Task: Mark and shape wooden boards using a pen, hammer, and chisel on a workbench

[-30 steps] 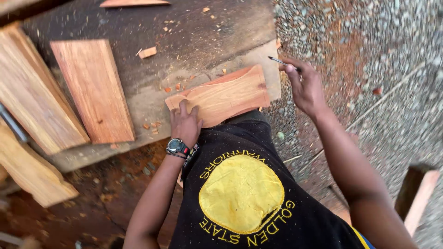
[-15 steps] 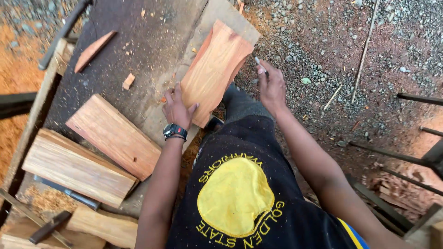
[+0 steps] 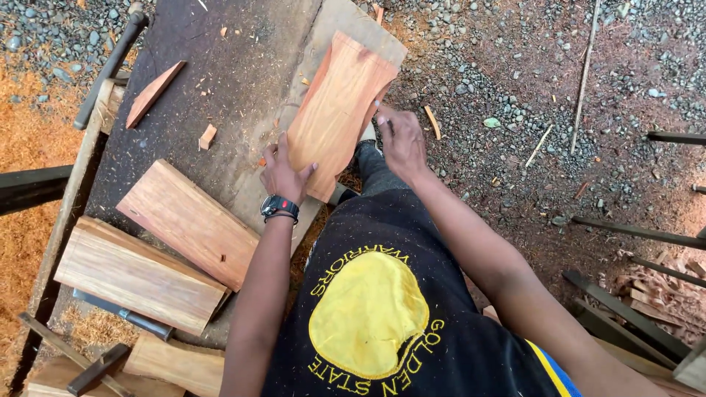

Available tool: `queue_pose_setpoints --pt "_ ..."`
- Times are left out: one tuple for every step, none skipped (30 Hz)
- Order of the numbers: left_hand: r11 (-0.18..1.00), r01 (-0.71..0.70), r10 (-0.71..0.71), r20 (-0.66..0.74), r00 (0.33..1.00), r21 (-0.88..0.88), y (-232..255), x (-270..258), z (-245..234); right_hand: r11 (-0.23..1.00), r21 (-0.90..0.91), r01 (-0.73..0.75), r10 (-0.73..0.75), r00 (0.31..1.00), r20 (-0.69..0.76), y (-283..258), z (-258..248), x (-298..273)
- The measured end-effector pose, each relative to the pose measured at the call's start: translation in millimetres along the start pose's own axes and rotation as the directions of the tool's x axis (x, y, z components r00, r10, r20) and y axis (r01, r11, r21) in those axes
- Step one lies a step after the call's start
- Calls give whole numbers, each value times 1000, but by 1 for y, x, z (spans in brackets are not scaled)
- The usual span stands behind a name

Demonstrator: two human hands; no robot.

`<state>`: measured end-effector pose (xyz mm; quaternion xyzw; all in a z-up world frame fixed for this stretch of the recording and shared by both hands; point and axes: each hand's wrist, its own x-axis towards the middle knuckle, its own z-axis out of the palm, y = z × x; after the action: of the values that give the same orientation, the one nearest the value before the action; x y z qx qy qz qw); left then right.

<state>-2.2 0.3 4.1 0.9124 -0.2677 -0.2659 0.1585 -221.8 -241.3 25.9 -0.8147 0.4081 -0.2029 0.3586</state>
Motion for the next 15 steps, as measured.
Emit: queue_pose_setpoints --pt "1000 5 -5 -1 1000 -3 -1 1 1 999 12 -31 30 998 50 -11 -9 0" --pt "1000 11 -11 -2 1000 -7 -2 2 1 998 22 -62 59 993 100 -22 -17 0" --pt "1000 14 -14 -4 1000 -6 -1 2 0 998 24 -60 57 993 102 -15 -19 7" --pt "1000 18 -18 0 1000 -15 1 3 -1 998 24 -50 49 997 67 -7 -21 14" --pt "1000 22 -22 11 1000 -21 0 1 -2 999 25 -47 46 998 33 1 -22 17" --pt "1000 25 -25 14 1000 -17 -2 0 -2 998 27 -52 51 998 36 -6 -21 16" --pt "999 26 -25 17 1000 -24 -2 1 -2 999 11 -38 38 998 47 -12 -21 16" --pt "999 26 -25 21 999 -30 -2 1 -1 1000 -4 -25 25 998 58 -18 -22 16" --pt "999 24 -23 24 999 -28 -2 2 -1 1000 -4 -29 29 998 57 -22 -20 8" --pt "999 27 -27 24 999 -24 -2 2 -2 999 21 38 -39 997 71 -27 -18 0" --pt "999 30 -30 26 999 -20 -3 1 -1 994 46 102 -106 991 83 -32 -17 -10" --pt "999 28 -28 30 999 -18 -3 1 -1 994 45 97 -100 992 82 -32 -18 -23" --pt "1000 24 -23 26 999 -16 -3 1 -1 994 65 84 -94 981 167 -32 -20 -36" --pt "1000 19 -19 22 1000 -14 -4 1 -1 994 85 70 -90 964 251 -32 -21 -50" --pt "1000 15 -15 25 1000 -11 -6 2 1 994 84 66 -85 965 248 -31 -25 -53"
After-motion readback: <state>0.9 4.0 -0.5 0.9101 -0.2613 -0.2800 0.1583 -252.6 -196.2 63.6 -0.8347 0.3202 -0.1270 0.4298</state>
